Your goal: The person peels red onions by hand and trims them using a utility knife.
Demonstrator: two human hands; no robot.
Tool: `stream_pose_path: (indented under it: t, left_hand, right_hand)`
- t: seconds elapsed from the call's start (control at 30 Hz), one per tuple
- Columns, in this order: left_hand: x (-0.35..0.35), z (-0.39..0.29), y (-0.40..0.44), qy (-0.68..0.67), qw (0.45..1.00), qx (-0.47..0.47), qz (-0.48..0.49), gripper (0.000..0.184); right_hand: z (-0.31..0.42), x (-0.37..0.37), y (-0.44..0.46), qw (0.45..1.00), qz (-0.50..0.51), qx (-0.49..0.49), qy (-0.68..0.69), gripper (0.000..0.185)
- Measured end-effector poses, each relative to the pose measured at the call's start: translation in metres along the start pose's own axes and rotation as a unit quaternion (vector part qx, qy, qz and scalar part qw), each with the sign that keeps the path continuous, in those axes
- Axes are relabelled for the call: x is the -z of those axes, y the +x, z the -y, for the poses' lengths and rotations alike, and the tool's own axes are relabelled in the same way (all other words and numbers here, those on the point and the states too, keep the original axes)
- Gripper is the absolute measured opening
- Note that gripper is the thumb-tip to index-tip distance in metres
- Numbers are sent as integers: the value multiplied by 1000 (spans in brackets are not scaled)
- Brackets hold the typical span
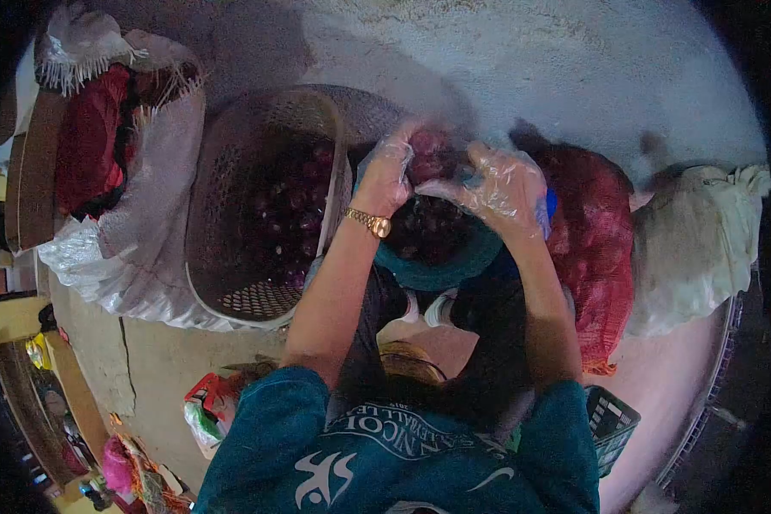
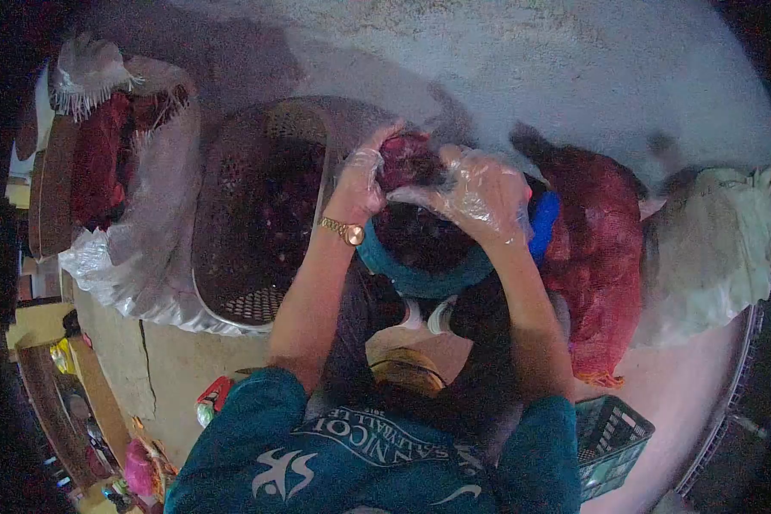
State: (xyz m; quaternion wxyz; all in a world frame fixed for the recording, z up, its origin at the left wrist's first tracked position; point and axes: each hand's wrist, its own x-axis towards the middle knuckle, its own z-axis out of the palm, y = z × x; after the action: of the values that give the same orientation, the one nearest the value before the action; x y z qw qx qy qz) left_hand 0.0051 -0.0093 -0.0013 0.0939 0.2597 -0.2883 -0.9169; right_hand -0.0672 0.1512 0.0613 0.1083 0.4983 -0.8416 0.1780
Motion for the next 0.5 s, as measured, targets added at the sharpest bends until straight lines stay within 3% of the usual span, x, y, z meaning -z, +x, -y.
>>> stream_pose_path:
  t: [0.27,0.43,0.5]
  left_hand:
    - [7,2,5,10,1000,21,4,28]
    - [4,6,0,-32,998,-43,29,31]
    - [3,4,-1,-35,998,-27,39,30]
  right_hand:
    - [-3,-8,-1,1000,3,-6,8,65]
    - [-3,-5,-1,999,37,-12,-1,67]
    - [-3,-4,-1,999,33,-11,-6,67]
